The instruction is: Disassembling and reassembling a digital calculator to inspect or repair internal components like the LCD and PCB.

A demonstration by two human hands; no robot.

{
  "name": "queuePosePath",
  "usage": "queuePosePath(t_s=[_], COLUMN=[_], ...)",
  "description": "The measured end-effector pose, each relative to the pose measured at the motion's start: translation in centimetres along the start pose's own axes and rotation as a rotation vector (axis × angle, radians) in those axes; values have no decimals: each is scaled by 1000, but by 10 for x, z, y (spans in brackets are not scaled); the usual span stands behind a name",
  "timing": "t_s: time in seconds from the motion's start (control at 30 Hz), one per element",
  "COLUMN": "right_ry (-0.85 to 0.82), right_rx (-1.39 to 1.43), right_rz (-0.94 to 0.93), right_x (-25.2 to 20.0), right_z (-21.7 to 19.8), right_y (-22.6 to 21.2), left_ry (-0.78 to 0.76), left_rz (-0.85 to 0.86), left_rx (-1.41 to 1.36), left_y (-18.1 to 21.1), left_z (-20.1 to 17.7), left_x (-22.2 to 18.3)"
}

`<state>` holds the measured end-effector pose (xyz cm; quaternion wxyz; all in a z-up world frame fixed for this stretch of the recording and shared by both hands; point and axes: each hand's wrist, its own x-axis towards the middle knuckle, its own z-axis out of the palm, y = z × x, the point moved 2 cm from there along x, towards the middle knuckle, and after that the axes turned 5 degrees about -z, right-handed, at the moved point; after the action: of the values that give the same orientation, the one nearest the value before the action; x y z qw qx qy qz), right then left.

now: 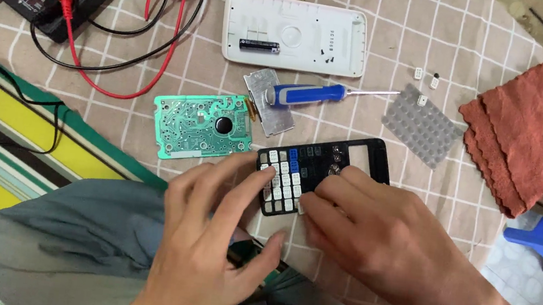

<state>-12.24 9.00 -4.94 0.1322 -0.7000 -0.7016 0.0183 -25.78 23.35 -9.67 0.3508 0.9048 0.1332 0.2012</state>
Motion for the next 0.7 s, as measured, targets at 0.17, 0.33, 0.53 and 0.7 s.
queuePosePath(t_s=[0.17, 0.33, 0.53, 0.7], right_ry=[-84, -105, -111, -114], right_rx=[-115, -97, -132, -34], right_rz=[11, 25, 25, 39], right_x=[5, 7, 10, 8], right_z=[1, 5, 6, -2], right_y=[3, 2, 2, 0], left_ry=[-48, -46, -33, -51], left_rz=[-31, -48, -42, -45], left_rx=[-160, -199, -204, -153], left_y=[-9, -14, -16, -14], left_z=[6, 7, 7, 4], left_x=[1, 0, 1, 4])
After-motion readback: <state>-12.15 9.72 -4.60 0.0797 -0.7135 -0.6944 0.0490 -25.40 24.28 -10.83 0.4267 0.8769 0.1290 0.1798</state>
